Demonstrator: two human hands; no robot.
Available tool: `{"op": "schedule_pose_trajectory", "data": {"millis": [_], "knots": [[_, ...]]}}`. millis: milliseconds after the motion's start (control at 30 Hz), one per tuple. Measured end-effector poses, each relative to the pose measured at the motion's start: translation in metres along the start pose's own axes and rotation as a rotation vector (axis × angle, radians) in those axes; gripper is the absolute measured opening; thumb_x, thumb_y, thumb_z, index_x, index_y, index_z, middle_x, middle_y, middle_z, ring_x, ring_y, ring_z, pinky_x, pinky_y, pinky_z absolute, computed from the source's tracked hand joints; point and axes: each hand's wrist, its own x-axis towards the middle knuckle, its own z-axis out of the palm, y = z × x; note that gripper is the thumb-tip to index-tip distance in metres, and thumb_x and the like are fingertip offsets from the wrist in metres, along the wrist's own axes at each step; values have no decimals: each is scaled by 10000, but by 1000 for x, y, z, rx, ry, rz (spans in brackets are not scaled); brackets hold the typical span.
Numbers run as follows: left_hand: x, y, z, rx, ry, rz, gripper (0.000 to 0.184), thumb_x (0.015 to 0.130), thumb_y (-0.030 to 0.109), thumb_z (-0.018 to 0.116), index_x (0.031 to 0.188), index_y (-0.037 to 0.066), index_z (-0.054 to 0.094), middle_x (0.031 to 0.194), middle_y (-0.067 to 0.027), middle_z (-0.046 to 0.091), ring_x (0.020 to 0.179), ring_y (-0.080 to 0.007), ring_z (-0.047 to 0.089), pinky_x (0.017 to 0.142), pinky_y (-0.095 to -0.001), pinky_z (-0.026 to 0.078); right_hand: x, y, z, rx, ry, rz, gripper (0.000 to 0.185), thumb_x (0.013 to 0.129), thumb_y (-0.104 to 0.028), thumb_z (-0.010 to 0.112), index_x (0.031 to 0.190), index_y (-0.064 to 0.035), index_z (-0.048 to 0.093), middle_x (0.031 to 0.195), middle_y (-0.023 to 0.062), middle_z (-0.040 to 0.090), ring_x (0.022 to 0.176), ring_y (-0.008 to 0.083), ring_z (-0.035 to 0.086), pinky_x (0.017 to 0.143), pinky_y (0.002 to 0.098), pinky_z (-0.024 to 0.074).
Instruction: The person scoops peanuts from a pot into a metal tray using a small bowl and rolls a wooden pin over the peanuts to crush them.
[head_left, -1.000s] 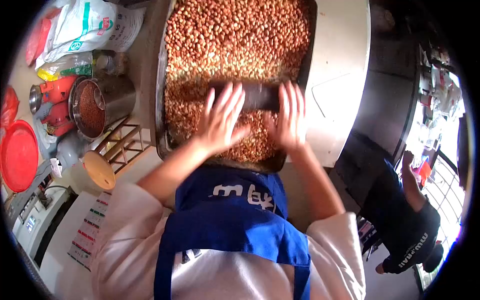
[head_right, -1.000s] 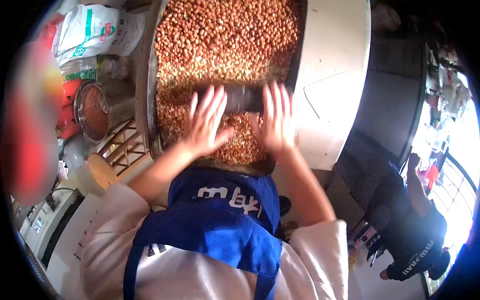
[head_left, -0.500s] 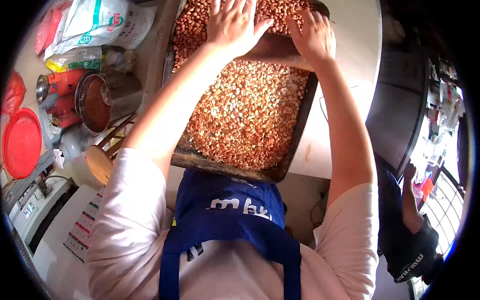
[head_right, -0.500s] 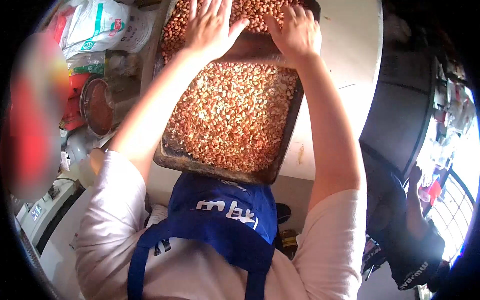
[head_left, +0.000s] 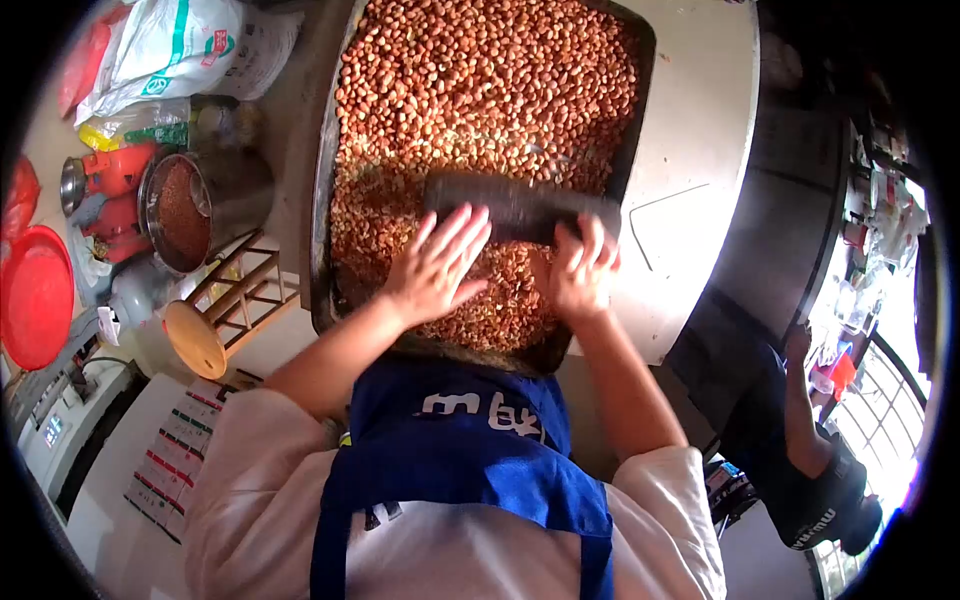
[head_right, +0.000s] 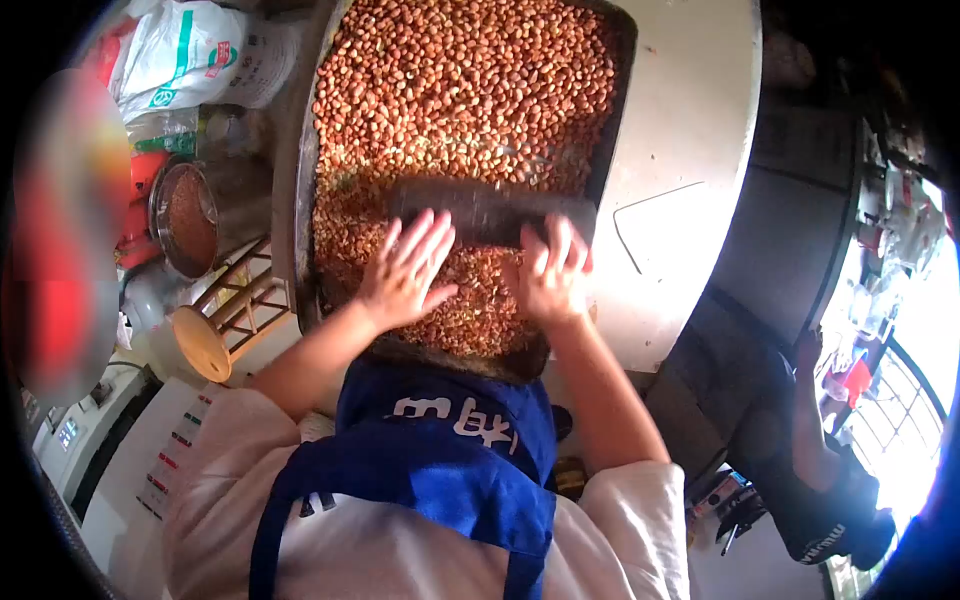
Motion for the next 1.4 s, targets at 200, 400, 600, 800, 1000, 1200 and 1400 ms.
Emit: {"op": "schedule_pose_trajectory", "data": {"millis": [200,400,600,800,1000,1200,1400], "knots": [[185,-87,-2,-70,246,-264,966,940,786,171,1595,75,173,1679,-70,137,1555,-247,74,1242,-523,88,210,83,44,-12,-211,88,669,940,-675,489,1092,-43,645,1097,194,691,1059,360,646,896,505,504],[143,-61,-8,17,140,-225,1013,923,803,211,1597,49,146,1683,-108,100,1555,-285,65,1237,-552,57,143,64,55,-179,85,87,703,917,-670,536,1193,-26,601,1260,206,614,1228,413,531,1053,560,385],[-34,16,-20,-105,-138,-75,934,961,723,307,1574,21,241,1658,-159,200,1542,-306,164,1237,-538,63,-6,-26,-40,155,-324,146,796,925,-432,571,1551,-23,298,1583,217,327,1466,417,291,1186,614,179],[123,-55,-15,-16,90,-224,937,973,726,226,1580,14,171,1673,-147,100,1554,-290,53,1251,-502,55,127,31,27,15,-175,183,593,967,-551,514,1286,-54,562,1264,208,581,1234,345,517,1019,566,364],[213,-99,-27,98,-3,-469,995,968,711,289,1585,-19,14,1677,-178,-51,1558,-289,-19,1258,-472,-1,230,93,53,245,-287,274,613,930,-664,518,1095,-94,673,1159,182,661,1134,370,607,950,527,467],[66,-21,-13,-49,-21,-141,935,969,707,315,1590,28,152,1679,-144,91,1555,-294,68,1251,-496,41,74,9,-13,122,-76,84,517,879,-472,656,1181,-55,608,1206,171,596,1149,365,548,1012,517,397],[46,-14,-17,-18,-41,-70,901,975,694,308,1575,25,244,1668,-128,189,1548,-278,150,1245,-492,81,58,10,1,-40,-57,52,537,878,-521,630,1134,-50,602,1194,150,532,1154,356,493,1011,527,344]]}}
